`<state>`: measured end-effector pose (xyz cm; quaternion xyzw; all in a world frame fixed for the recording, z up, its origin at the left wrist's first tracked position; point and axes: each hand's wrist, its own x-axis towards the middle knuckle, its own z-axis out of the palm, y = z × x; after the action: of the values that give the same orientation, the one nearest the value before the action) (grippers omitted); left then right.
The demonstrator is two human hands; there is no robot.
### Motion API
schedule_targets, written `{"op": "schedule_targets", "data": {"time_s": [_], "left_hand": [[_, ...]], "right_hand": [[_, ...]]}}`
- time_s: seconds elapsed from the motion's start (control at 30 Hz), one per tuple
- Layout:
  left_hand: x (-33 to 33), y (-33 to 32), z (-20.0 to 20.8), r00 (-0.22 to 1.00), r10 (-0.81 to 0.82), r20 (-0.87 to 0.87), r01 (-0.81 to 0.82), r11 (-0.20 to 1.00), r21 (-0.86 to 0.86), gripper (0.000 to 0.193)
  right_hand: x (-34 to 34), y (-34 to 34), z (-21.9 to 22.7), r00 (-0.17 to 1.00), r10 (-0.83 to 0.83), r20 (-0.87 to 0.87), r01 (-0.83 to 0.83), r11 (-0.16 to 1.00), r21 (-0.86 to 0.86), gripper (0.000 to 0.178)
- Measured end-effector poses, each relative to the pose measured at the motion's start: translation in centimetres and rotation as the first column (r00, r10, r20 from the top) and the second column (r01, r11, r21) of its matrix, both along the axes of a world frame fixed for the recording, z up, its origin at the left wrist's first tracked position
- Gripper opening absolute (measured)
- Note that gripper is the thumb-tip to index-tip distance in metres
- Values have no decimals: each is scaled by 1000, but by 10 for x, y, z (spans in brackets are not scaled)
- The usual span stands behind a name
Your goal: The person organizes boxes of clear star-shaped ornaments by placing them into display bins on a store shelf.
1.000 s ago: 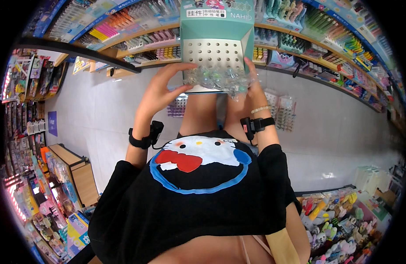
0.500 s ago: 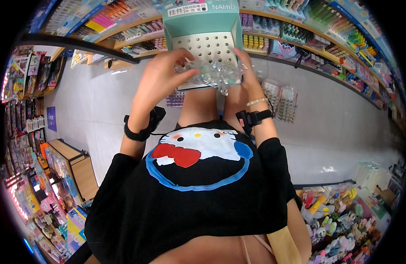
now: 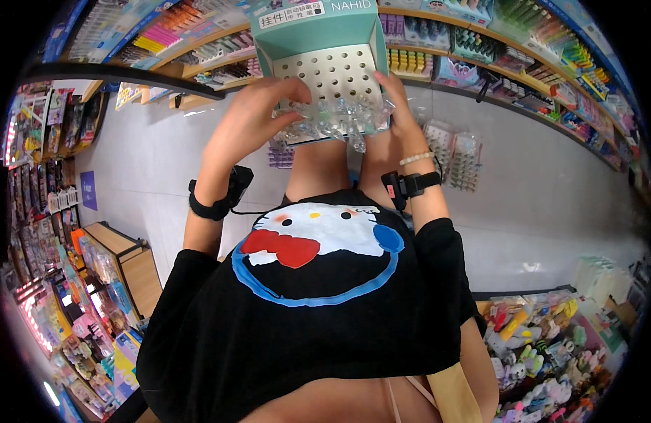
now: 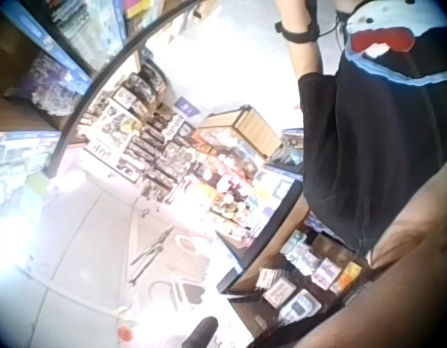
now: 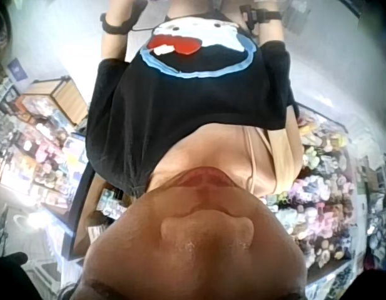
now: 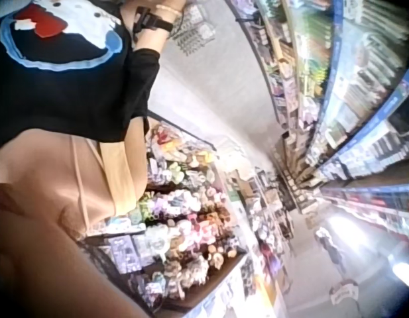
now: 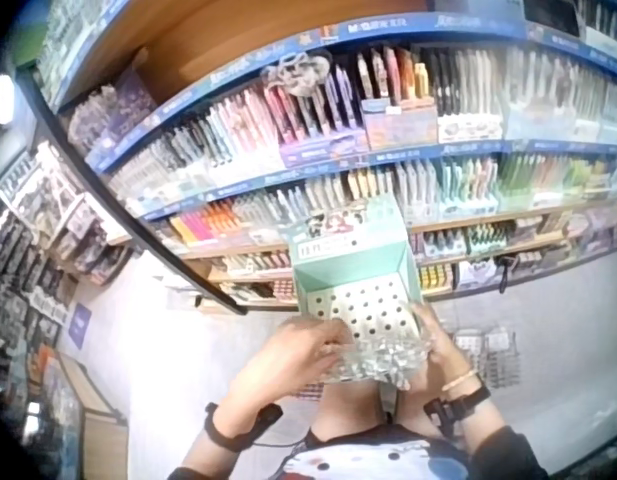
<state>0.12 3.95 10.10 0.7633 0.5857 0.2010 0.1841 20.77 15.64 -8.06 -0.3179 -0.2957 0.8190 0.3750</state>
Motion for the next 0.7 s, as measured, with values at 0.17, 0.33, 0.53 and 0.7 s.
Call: {"op": "schedule_targets", "data": {"time_s": [0.17,0.33,0.53,0.7], "left_hand": [[-4,4,6,991,-30,128,44,993,-108,29],[12,15,12,985,-155,-78,162,983,82,31],[22,23,8,990,-138,-5,136,985,-105,30],[17,24,8,987,-136,86,146,982,-117,31]], "right_hand": [[1,4,-12,997,33,-69,-38,997,-70,55],[-1,11,-20,985,20,-173,-58,974,-218,50],[-3,7,-13,971,20,-240,-61,984,-166,47],[1,6,-13,978,-7,-209,-30,984,-175,46]]}}
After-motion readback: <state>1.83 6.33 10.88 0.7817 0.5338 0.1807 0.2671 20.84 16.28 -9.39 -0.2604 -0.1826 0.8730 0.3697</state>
